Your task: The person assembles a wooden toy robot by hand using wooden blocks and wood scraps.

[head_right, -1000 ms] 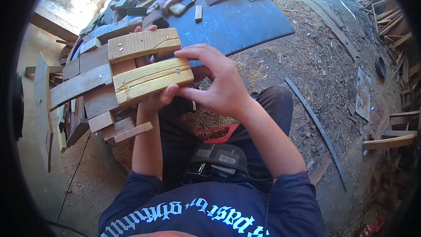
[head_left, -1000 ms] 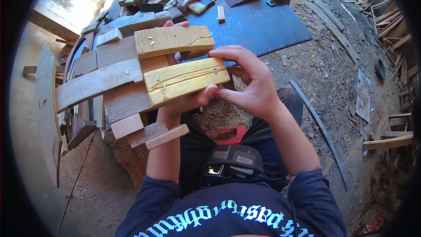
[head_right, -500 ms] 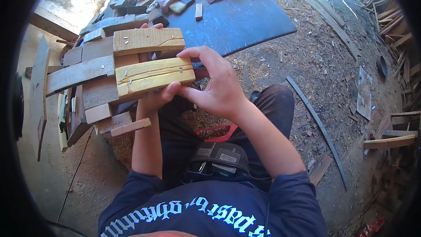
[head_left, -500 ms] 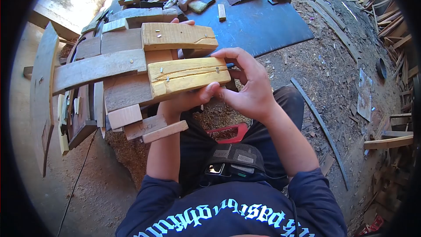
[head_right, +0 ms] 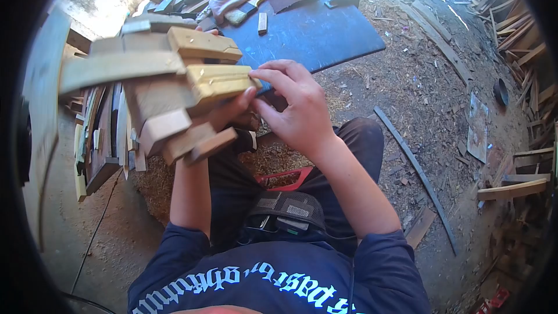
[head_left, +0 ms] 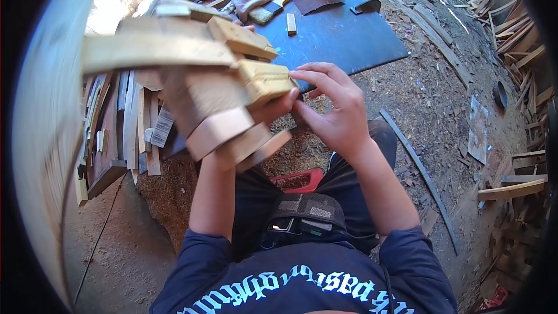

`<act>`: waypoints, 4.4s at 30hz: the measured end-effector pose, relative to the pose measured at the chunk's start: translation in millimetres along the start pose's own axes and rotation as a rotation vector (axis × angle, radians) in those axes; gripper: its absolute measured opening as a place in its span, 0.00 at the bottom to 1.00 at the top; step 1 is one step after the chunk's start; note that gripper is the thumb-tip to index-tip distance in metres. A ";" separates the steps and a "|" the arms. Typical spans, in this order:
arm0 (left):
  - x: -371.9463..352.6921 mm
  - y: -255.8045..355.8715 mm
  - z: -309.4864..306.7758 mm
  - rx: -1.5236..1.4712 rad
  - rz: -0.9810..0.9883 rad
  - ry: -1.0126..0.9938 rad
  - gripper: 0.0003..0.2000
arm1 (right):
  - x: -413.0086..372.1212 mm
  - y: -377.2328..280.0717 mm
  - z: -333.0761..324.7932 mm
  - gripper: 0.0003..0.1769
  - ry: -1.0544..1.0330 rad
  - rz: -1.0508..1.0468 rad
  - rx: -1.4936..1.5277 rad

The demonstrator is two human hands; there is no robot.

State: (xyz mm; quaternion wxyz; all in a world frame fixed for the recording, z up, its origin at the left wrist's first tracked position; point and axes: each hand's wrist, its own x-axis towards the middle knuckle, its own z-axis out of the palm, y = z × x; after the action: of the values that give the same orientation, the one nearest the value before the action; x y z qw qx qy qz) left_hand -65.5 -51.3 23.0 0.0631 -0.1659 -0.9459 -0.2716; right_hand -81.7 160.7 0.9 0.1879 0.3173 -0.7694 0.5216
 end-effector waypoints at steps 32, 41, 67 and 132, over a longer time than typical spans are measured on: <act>21.0 -30.4 7.7 0.083 -0.124 0.666 0.32 | 68.0 27.5 9.8 0.28 0.042 0.214 0.376; 39.0 -27.7 10.7 0.073 -0.078 0.728 0.24 | 65.9 53.0 6.1 0.13 0.275 0.157 0.169; 23.2 -18.6 23.1 0.043 -0.121 0.643 0.24 | 58.5 56.2 -5.0 0.14 0.186 0.105 0.186; -5.7 -40.8 4.9 -0.834 -0.052 0.538 0.08 | 122.1 -53.8 -61.4 0.20 0.003 -0.062 -0.269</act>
State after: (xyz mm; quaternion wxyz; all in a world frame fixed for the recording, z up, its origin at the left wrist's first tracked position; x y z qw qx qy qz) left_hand -74.5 -82.8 -2.4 0.2265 -0.0775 -0.7107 -0.6615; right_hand -136.3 167.8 137.1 0.2460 0.3122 -0.8220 0.4079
